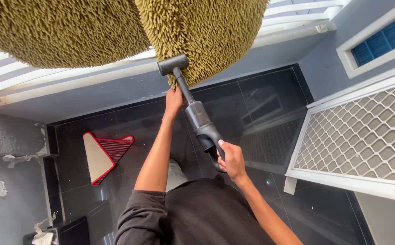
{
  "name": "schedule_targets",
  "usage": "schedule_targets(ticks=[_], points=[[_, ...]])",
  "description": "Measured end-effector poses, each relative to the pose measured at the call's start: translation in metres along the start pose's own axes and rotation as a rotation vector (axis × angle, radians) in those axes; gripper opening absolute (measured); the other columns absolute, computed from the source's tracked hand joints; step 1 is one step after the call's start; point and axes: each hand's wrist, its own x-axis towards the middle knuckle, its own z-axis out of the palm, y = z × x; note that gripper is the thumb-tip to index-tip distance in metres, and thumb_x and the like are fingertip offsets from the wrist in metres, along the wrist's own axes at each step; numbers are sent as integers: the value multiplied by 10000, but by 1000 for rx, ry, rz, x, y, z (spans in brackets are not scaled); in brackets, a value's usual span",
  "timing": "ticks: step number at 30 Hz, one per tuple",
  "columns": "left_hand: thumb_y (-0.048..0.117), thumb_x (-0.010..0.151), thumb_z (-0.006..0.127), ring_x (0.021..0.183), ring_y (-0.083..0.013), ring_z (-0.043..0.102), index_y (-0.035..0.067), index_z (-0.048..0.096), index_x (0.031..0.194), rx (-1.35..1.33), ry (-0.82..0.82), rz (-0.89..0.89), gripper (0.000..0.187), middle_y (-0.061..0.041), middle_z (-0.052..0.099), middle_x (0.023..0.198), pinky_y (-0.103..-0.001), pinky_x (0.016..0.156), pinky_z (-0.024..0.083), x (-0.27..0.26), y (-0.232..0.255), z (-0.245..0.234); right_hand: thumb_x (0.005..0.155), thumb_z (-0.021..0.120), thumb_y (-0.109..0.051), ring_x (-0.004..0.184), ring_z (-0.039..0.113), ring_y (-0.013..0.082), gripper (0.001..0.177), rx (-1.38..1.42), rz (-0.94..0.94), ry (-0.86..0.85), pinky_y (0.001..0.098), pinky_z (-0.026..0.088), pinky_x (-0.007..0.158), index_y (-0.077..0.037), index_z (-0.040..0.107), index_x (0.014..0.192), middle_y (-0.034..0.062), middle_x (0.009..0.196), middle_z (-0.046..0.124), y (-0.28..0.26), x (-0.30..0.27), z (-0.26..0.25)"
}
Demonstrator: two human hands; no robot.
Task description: The person vacuums two shaggy green rugs hanging over a balcony railing using a handheld vacuum cleaner.
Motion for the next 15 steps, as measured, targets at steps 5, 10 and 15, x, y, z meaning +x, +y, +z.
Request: schedule_targets(ticks=[5,10,15], points=[[335,1078,447,633,-343,655,-34,624,898,531,149,238,448,-232,652,700,-466,641,494,-10,3,-21,1025,571,-347,366,368,51,469,-88,-135,35,242,256,334,-55,528,660,-16,484,439,-24,30,23],[266,1030,461,793,-451,646,-22,642,996,623,177,509,341,-243,668,808,-531,725,473,-31,9,-15,1040,579,-406,372,389,51,526,-74,-342,76,247,266,337,-62,517,648,-32,493,437,-71,97,77],[293,1044,469,740,-436,632,-15,638,1001,604,169,415,354,-230,657,762,-519,701,460,-40,22,-17,1027,575,-449,365,397,65,512,-65,-358,35,259,276,329,-61,535,695,-28,502,449,-124,147,110]])
